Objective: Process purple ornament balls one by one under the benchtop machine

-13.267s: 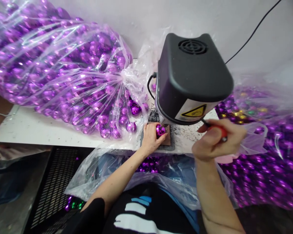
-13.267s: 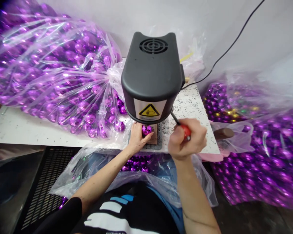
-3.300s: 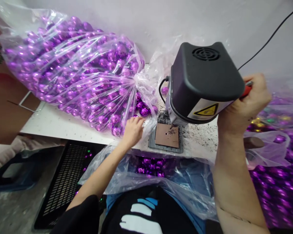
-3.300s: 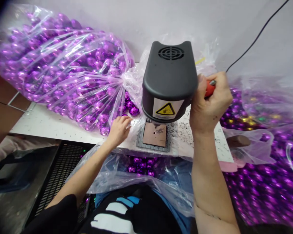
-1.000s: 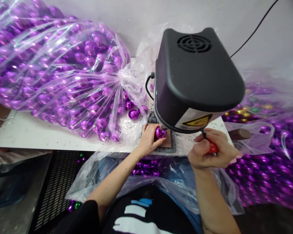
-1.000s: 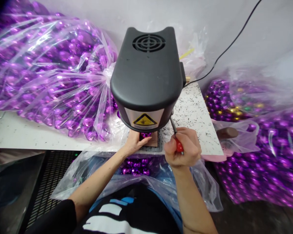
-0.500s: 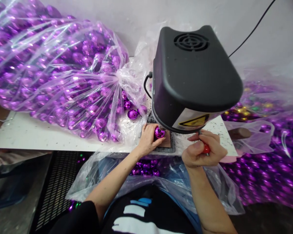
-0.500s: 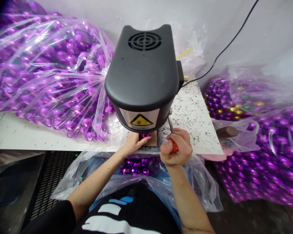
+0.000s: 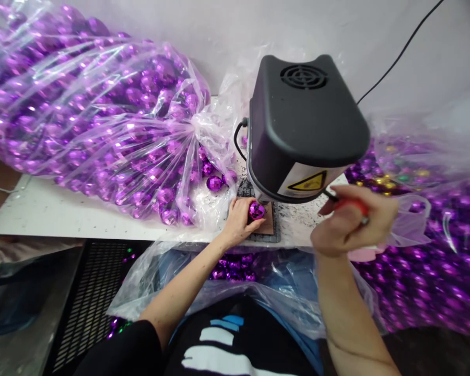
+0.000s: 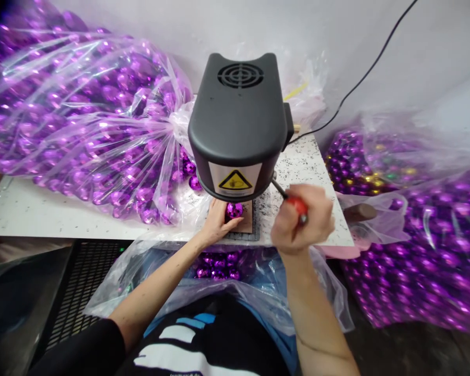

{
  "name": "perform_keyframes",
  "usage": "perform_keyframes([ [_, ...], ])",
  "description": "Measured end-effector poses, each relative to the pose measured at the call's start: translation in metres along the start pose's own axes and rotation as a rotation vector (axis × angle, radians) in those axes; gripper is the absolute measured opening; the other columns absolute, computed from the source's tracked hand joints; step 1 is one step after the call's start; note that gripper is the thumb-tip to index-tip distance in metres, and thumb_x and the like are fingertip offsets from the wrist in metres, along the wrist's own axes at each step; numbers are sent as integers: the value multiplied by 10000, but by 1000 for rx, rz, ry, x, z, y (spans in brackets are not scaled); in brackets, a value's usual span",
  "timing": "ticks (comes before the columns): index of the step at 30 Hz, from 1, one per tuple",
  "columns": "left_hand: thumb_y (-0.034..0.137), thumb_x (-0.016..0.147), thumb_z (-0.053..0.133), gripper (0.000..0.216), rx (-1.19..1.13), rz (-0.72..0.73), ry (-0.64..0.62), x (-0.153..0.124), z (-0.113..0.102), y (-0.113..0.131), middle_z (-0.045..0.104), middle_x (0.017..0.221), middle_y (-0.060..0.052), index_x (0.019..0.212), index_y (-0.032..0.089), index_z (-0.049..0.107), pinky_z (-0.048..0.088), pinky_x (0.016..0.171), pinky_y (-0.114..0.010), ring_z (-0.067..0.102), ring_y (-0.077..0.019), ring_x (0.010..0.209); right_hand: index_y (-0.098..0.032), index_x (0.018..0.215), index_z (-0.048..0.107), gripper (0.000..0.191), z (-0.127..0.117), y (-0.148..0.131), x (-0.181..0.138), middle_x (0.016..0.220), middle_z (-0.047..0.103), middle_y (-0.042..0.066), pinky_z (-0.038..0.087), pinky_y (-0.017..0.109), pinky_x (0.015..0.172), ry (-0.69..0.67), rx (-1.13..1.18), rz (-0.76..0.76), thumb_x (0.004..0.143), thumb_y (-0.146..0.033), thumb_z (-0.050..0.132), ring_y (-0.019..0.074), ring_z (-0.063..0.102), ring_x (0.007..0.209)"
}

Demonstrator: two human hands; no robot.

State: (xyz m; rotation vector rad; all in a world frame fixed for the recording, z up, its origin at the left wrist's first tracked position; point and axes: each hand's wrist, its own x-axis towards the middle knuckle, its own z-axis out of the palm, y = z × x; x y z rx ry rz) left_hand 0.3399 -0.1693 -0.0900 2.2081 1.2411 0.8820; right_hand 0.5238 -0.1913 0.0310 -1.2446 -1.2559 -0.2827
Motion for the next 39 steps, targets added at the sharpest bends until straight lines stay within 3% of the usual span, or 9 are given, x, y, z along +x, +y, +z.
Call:
perform_keyframes([
  [6,435,943,650,481,-113,18,49,-12,-10,6,620,1242,-139,1318,182,484,428,1078,-490,577,-286,1179,-160,731,500,514,27,-18,82,598,390,-65,287,219,575,-67,0,-8,982,-598,404,39,367,567],
  [12,309,923,681,523,-111,19,-206,-79,-53,33,581,1314,-115,1398,254,469,493,1039,-461,572,-277,1213,-193,713,431,569,34,-17,83,606,361,-70,262,248,589,-66,22,34,934,-713,362,53,327,583],
  [15,351,882,735,610,-56,-8,-263,-89,-67,36,542,1384,-126,1423,264,468,488,1067,-479,556,-297,1269,-208,706,400,538,35,-17,81,608,348,-66,250,261,595,-40,29,55,931,-696,383,64,316,587],
  [18,429,927,673,538,-81,-18,-155,-61,-78,19,564,1374,-119,1405,262,492,482,1081,-443,562,-268,1274,-214,707,394,523,37,-16,82,612,346,-61,248,273,614,-23,36,71,923,-691,410,76,313,599],
  [22,261,1001,512,313,169,-206,181,8,-90,-26,615,1297,-157,1299,187,572,443,1075,-475,548,-293,1265,-209,728,414,555,38,-14,82,624,354,-59,261,275,653,-38,50,69,915,-731,396,82,303,617],
  [27,369,905,677,410,386,-407,15,48,-91,-63,686,1083,-189,1229,124,623,418,1029,-560,598,-381,1137,-198,714,433,627,35,-17,83,600,331,-66,238,263,618,-57,50,54,888,-796,358,73,288,594],
  [32,398,857,720,577,-243,-396,163,22,-103,-53,647,1213,-111,1376,227,534,543,844,-377,669,-237,979,-180,726,468,623,36,-18,82,616,369,-65,274,258,637,-53,3,54,914,-761,345,63,330,603],
  [36,477,831,736,651,-870,-454,-24,-4,-109,-29,674,1209,-94,1408,287,502,575,741,-320,718,-225,975,-172,741,492,588,38,-16,82,630,392,-61,295,263,651,-38,3,69,938,-713,373,65,349,616],
  [39,545,865,688,608,-1073,-496,-131,-13,-99,-17,684,1204,-104,1391,287,522,575,708,-311,733,-236,983,-183,727,470,572,38,-17,82,619,375,-61,288,260,633,-29,26,53,939,-707,377,66,335,605],
])
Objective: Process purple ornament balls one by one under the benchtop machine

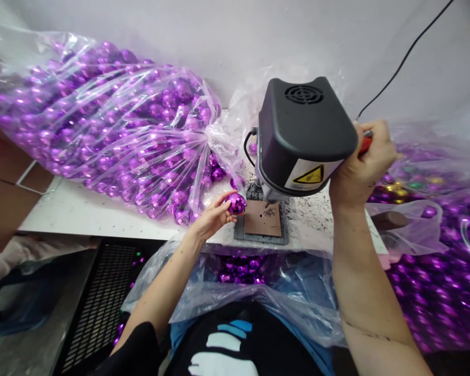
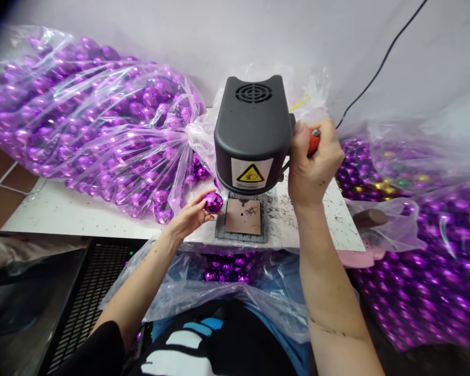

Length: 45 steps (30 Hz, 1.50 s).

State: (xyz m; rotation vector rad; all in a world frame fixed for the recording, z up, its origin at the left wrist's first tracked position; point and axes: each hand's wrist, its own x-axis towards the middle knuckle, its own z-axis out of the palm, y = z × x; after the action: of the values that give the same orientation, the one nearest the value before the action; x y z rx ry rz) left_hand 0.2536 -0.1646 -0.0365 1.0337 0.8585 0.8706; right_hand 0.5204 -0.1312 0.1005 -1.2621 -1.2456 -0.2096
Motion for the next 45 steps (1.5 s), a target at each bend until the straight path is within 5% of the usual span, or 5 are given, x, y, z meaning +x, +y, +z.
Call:
perform_keyframes([
  [5,533,832,724,607,103,3,60,12,21,-24,687,1154,-90,1328,225,556,547,663,-282,708,-208,922,-201,719,437,529,-3,-4,1,601,333,-67,275,256,606,-48,-11,15,959,-669,372,62,290,592],
  [10,424,822,757,507,495,214,165,23,40,-42,690,1174,-75,1243,189,598,532,947,-388,656,-221,1046,-195,724,438,572,-3,-4,0,605,307,-73,260,249,593,-51,17,7,937,-720,363,58,274,590],
  [20,318,858,754,458,1063,416,134,28,65,-41,621,1215,-84,1267,222,572,509,962,-389,616,-252,1129,-194,728,448,568,-3,-5,0,592,320,-69,260,249,573,-46,51,17,931,-720,379,61,281,582],
  [32,372,847,770,458,1056,417,161,38,67,-62,648,1194,-80,1220,202,565,299,1158,-479,561,-260,1163,-159,742,521,544,-11,-9,-8,622,423,-47,310,223,570,2,-35,-24,973,-637,400,49,382,583],
  [45,389,882,725,494,1021,444,141,38,67,-67,650,1231,-99,1291,195,526,242,1212,-496,558,-268,1202,-274,1035,620,142,-31,23,-108,709,565,-44,453,291,509,189,110,-230,920,-342,572,90,481,464],
])
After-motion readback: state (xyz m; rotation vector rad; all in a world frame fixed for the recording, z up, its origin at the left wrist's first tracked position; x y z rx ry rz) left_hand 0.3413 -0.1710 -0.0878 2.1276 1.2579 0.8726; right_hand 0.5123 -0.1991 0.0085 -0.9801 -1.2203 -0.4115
